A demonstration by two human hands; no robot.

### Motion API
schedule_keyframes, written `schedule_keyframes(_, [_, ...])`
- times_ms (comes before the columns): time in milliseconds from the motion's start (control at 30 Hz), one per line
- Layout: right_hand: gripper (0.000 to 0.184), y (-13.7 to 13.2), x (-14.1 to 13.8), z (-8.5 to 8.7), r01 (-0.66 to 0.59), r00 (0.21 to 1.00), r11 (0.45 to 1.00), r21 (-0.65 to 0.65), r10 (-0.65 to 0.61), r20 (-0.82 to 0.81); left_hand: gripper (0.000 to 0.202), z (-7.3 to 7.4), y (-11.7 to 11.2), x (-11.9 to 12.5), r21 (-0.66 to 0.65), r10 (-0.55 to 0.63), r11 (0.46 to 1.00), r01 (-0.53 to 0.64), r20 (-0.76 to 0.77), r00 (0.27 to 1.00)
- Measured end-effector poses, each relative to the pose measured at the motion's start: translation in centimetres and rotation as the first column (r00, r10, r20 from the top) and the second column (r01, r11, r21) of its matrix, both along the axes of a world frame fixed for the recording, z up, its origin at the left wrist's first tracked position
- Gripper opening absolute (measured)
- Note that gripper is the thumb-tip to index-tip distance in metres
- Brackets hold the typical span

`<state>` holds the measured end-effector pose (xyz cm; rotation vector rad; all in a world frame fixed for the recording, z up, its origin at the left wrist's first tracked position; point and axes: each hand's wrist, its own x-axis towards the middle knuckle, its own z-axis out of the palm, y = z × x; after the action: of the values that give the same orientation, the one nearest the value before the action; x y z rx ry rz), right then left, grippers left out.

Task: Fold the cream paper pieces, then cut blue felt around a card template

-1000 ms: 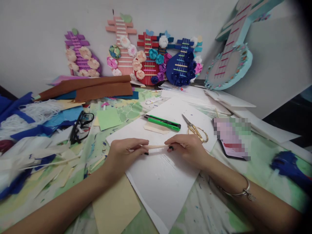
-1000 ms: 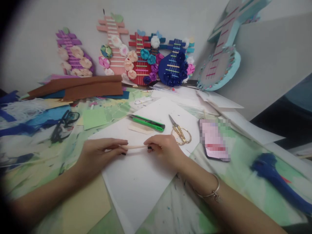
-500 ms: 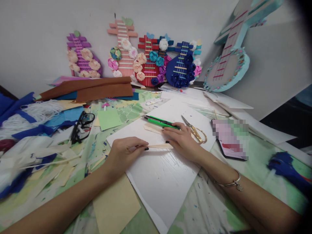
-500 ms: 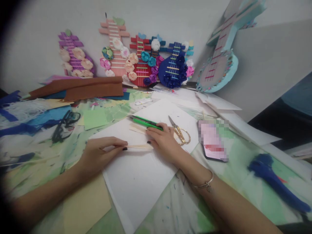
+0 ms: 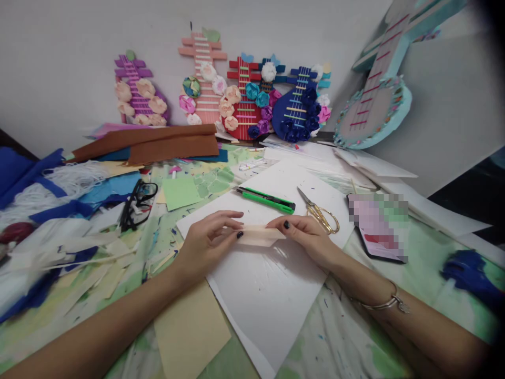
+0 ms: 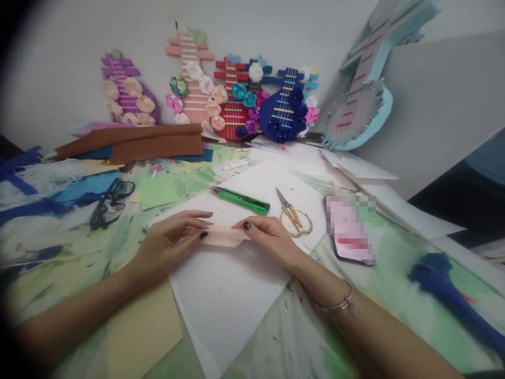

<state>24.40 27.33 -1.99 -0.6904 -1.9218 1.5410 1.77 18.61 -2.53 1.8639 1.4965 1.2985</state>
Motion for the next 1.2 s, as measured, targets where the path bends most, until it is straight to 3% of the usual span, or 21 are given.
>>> schedule_keyframes(133, [0.024, -0.14, -0.49, 0.09, 0.011, 1.0, 0.995, -0.103, -0.013, -0.016, 0.013, 0.05, 0.01, -0.02, -0.113, -0.004, 0.994, 0.003, -0.006, 1.0])
schedule_keyframes(333, [0.023, -0.16, -0.82, -0.11, -0.012, 0.998, 0.986, -0.164, 0.001, -0.066, 0.013, 0.26, 0.1, 0.04, -0.157, 0.002, 0.988, 0.0, 0.01, 1.0])
schedule_keyframes(600, [0.019, -0.21, -0.91, -0.48, 0.049, 0.997, 0.998, 0.025, -0.047, -0.059, 0.022, 0.21, -0.14, 0.31, -0.201, -0.037, 0.976, 0.08, 0.209, 0.977])
schedule_keyframes(700, [0.021, -0.13, -0.73, -0.61, 0.048, 0.999, 0.995, 0.089, -0.047, -0.019, 0.023, 0.33, -0.18, 0.19, -0.14, -0.056, 0.987, 0.072, 0.115, 0.992])
schedule_keyframes(833, [0.023, -0.2, -0.73, -0.63, 0.081, 0.997, 0.995, 0.054, -0.08, -0.019, 0.026, 0.48, -0.27, 0.04, -0.097, -0.076, 0.992, 0.08, 0.04, 0.996])
schedule_keyframes(900, [0.026, -0.32, -0.84, -0.55, 0.094, 0.995, 0.995, 0.01, -0.094, -0.025, 0.032, 0.52, -0.34, 0.04, -0.12, -0.087, 0.988, 0.098, 0.096, 0.992])
schedule_keyframes(967, [0.03, -0.42, -0.93, -0.46, 0.093, 0.995, 0.995, -0.021, -0.094, -0.031, 0.052, 0.51, -0.39, 0.05, -0.113, -0.127, 0.983, 0.143, 0.14, 0.982])
schedule_keyframes(1067, [0.029, -0.46, -0.99, -0.41, 0.083, 0.996, 0.996, -0.039, -0.084, -0.04, 0.072, 0.29, -0.34, 0.03, -0.047, -0.194, 0.979, 0.201, 0.114, 0.974])
schedule_keyframes(1200, [0.027, -0.35, -0.97, -0.55, 0.072, 0.996, 0.996, -0.05, -0.075, -0.048, 0.044, -0.13, -0.28, -0.07, -0.024, -0.193, 0.981, 0.194, 0.044, 0.98])
